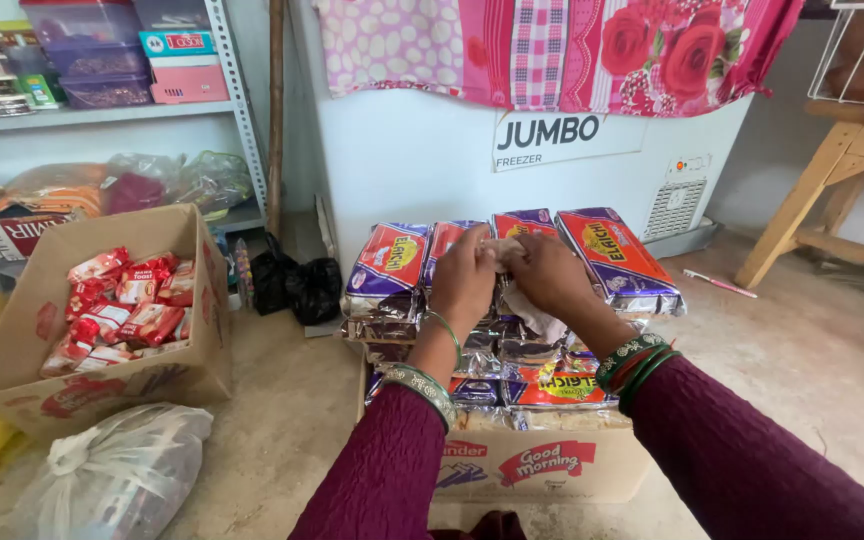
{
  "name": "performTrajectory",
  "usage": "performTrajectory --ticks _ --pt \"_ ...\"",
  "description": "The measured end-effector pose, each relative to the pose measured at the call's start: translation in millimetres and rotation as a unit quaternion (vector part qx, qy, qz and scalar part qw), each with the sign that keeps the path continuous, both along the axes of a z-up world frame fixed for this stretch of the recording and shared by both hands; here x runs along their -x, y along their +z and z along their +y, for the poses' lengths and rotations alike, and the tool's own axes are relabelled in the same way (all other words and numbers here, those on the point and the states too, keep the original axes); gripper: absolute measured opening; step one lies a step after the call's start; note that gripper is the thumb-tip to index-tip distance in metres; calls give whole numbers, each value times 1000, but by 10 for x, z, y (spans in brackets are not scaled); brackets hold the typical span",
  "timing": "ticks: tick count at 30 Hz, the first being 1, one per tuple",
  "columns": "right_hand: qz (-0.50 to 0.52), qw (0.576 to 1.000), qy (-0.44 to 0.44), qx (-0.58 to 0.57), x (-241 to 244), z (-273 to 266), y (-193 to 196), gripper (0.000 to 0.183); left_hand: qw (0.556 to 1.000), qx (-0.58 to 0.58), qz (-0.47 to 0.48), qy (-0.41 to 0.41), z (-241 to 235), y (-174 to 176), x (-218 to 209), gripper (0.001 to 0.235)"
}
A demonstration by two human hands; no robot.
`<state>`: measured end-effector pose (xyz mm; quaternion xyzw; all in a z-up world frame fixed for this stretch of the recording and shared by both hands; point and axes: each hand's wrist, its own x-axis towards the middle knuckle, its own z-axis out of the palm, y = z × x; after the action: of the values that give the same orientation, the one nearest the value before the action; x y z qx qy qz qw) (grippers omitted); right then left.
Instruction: The person wipes packaged bakery items with a cloth and organizes the packets into a cardboard box by hand.
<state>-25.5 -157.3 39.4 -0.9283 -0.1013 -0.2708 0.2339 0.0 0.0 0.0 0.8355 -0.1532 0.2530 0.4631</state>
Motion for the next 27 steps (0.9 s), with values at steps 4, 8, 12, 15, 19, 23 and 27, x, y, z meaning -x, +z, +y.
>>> performTrajectory --ticks 4,8,12,15,19,23,27 --pt "-9 999 -13 -44 376 171 207 37 993 -16 -87 -76 -73 146 280 73" --pt "114 964 159 -180 548 173 396 41 990 -11 -134 -40 -122 235 474 83" --pt "28 997 60 -27 473 -44 353 43 991 -124 -35 22 -127 479 652 63" --pt "-58 993 -47 94 377 -327 228 51 972 -222 71 42 -152 688 752 39" --pt "64 980 -164 93 378 -547 183 54 943 -330 33 23 -238 722 623 35" --pt "93 976 -177 82 429 -584 272 56 846 -533 -21 -21 -273 812 246 29" --pt "150 967 -180 101 471 -661 429 52 836 -546 3 -49 -228 945 21 31"
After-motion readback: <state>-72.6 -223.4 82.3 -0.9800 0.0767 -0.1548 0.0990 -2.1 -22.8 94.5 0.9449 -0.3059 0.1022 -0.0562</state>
